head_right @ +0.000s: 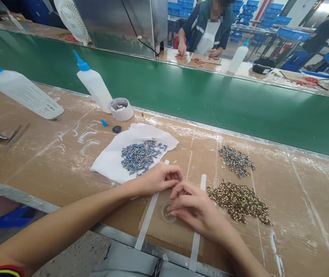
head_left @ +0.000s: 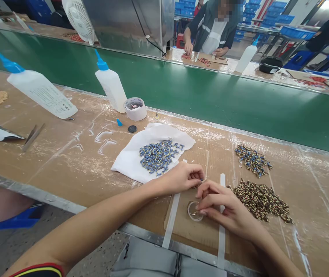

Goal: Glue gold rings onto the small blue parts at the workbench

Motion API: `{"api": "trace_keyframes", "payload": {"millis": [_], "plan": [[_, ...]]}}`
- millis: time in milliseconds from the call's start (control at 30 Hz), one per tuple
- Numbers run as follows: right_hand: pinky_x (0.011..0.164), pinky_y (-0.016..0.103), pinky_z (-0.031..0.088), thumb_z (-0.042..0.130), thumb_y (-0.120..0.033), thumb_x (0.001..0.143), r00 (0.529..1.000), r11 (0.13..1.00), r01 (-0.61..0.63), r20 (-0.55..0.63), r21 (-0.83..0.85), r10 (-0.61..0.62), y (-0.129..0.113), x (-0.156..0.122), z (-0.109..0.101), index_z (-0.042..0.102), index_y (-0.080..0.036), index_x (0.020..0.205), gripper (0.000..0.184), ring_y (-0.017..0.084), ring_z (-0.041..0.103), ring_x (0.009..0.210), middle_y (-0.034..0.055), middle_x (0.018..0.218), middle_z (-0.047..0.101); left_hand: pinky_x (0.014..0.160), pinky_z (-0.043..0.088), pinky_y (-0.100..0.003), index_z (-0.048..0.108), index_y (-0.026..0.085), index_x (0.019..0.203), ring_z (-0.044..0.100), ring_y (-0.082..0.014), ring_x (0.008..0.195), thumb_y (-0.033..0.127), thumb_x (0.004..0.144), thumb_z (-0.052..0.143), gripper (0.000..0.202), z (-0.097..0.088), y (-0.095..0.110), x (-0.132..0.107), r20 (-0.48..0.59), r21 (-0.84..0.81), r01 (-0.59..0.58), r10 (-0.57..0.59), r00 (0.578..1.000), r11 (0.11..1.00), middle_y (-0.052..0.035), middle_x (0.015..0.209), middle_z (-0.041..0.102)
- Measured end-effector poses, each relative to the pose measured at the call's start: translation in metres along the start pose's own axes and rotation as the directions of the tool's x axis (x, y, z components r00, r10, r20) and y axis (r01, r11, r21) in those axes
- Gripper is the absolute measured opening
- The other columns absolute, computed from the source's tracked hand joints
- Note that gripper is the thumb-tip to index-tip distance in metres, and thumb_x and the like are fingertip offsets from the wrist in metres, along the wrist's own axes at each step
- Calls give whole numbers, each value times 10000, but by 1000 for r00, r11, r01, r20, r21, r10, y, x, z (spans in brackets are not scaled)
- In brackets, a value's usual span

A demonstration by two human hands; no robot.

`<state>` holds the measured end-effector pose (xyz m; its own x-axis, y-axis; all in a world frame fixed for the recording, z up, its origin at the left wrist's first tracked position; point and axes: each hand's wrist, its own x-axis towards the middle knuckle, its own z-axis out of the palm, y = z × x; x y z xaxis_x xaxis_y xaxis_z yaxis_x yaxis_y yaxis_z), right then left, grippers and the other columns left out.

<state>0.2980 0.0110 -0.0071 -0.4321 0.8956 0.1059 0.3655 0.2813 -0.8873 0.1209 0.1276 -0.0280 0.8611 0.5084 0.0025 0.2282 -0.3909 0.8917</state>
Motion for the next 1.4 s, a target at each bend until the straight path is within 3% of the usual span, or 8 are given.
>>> {"api": "trace_keyframes", "payload": {"millis": [167,267,400,533,667,1033,1233,1400], "plan": [[824,317,487,594,-258,931,1000,999,-11,27,-32,12,-4,5,3,693,-259,984,113,177,594,933,55,1046,602,652,435,-190,628,142,884,592,-103,678,89,820,578,96,0,0,1,0,-7,1,-1,1000,1000,4,729,648],[816,328,495,574,-304,936,991,993,-62,-121,-104,49,2,0,-17,655,-249,1061,159,195,615,929,62,1039,643,648,437,-192,624,141,894,593,-103,674,109,837,581,78,1,-1,1,14,-29,2,-2,1000,1000,2,726,650],[622,305,470,561,-386,916,847,856,-406,-484,-322,219,28,-28,-68,670,-219,932,200,194,614,701,47,834,678,634,431,-189,613,145,886,589,-101,670,148,854,593,38,1,-2,1,7,-44,18,-18,1000,999,1,731,648],[583,301,435,582,-406,866,775,665,-606,-515,-437,367,47,-51,-99,696,-232,848,209,202,609,637,25,729,679,643,436,-190,609,148,875,585,-100,675,151,855,591,26,1,-2,2,3,-56,15,-15,1000,998,5,732,639],[580,283,421,577,-386,860,761,619,-645,-453,-449,464,47,-44,-89,676,-243,811,181,194,621,648,7,715,684,648,436,-194,612,153,880,580,-102,674,164,859,588,34,1,-1,1,-1,-39,15,-15,1000,999,9,728,634],[559,291,370,558,-337,816,714,528,-695,-555,-488,427,49,-29,-69,599,-233,702,160,214,626,628,16,665,683,633,420,-191,611,149,879,562,-97,661,157,854,592,32,2,-2,0,-7,-8,2,-2,1000,1000,10,726,628],[573,306,380,564,-321,797,701,549,-694,-612,-466,367,54,-29,-70,579,-231,710,127,215,614,615,12,652,667,631,424,-192,611,147,872,556,-97,655,160,851,598,29,2,0,0,-20,-35,11,-12,1000,999,14,712,617],[610,297,446,586,-318,835,776,813,-492,-580,-311,248,45,-16,-53,577,-218,800,106,177,599,638,12,721,646,644,436,-196,614,141,854,558,-96,648,150,841,604,19,4,3,0,-46,-89,28,-32,998,996,16,697,614]]}}
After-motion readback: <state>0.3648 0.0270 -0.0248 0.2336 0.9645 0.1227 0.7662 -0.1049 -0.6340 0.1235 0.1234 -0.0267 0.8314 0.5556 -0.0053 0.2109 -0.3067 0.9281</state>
